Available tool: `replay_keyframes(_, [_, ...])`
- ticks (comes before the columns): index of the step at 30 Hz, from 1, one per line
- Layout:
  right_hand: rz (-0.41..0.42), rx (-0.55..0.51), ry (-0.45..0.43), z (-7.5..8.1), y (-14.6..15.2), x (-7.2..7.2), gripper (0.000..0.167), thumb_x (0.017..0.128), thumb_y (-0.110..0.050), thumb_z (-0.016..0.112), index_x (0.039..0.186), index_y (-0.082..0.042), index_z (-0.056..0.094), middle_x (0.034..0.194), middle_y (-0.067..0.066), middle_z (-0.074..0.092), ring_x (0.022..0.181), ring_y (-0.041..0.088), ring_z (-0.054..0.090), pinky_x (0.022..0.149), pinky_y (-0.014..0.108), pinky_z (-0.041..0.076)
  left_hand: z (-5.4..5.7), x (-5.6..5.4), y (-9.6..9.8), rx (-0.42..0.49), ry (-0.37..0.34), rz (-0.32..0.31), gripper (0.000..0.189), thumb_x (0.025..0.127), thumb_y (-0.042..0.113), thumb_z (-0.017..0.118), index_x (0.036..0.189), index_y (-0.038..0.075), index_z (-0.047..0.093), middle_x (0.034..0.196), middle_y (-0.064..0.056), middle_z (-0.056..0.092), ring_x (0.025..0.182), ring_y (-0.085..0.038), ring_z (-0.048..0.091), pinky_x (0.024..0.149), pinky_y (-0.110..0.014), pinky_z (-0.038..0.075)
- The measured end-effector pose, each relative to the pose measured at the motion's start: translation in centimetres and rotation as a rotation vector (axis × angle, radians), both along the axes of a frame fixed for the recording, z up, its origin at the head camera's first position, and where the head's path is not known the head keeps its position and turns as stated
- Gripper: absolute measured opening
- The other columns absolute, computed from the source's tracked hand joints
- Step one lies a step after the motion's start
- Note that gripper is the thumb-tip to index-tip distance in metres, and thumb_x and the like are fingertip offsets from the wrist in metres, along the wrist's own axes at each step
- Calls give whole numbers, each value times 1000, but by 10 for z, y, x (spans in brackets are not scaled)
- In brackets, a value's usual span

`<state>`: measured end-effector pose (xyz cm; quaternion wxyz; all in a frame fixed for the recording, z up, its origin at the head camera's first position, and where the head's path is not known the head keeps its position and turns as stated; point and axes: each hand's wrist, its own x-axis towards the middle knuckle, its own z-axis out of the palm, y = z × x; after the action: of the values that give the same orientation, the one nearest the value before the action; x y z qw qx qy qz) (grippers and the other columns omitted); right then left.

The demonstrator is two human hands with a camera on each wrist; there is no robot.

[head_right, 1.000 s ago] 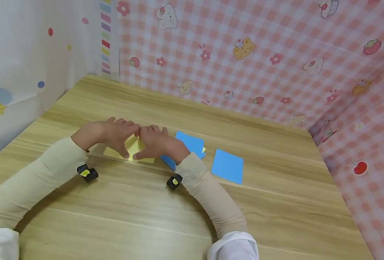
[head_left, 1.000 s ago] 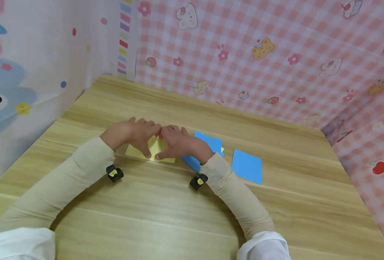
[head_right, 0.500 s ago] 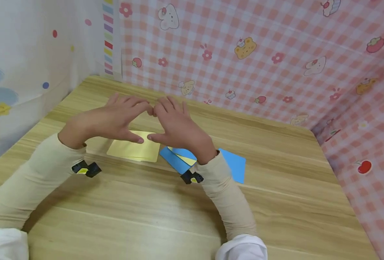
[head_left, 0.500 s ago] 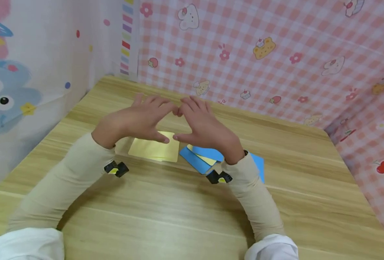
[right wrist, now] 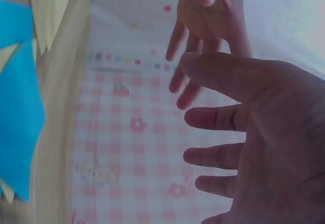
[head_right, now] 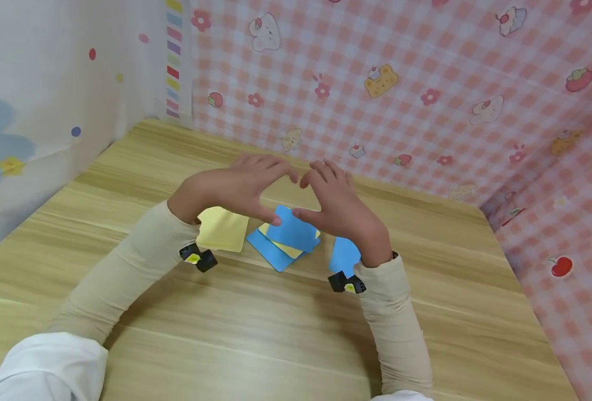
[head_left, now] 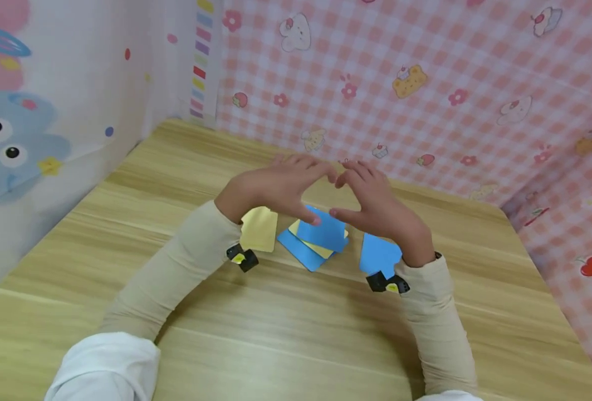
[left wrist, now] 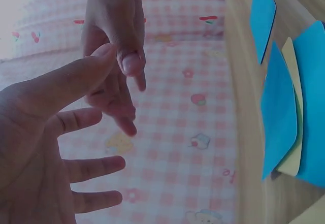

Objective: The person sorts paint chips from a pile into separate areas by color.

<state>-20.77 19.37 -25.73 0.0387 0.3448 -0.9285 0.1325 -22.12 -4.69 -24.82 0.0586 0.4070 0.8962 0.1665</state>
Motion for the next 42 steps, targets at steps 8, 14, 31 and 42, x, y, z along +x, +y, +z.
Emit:
replay_keyframes(8, [-2, 18, -189, -11, 16, -6, 43, 93, -24, 74, 124, -4, 52, 145, 19, 45, 140, 39, 33, 113, 58, 24, -24, -21, 9, -97, -121, -8, 65, 86, 52, 76, 134, 22, 44, 146, -3, 45, 132, -31, 39, 106, -55, 27])
replay_keyframes(14, [-7, 144, -381, -37, 10, -21, 49, 91, -26, 78, 127, -6, 52, 131, 14, 55, 123, 36, 45, 103, 52, 37, -62, -36, 22, -219, -200, 15, 64, 84, 56, 77, 131, 24, 47, 154, -4, 39, 142, -37, 31, 113, -66, 17])
replay_keyframes(31, [-91, 224, -451, -67, 20, -24, 61, 87, -36, 81, 132, -16, 44, 150, 17, 36, 127, 38, 40, 104, 56, 39, -74, -36, 38, -286, -215, 31, 54, 87, 45, 78, 125, 21, 47, 150, -13, 40, 135, -38, 37, 113, -68, 17])
replay_keyframes(42, [-63, 78, -288, -17, 36, -1, 58, 86, -25, 83, 128, -8, 46, 134, 15, 44, 120, 35, 42, 100, 53, 37, -30, -18, 32, -89, -116, 13, 49, 88, 38, 80, 119, 18, 48, 145, -7, 42, 137, -35, 34, 113, -67, 13])
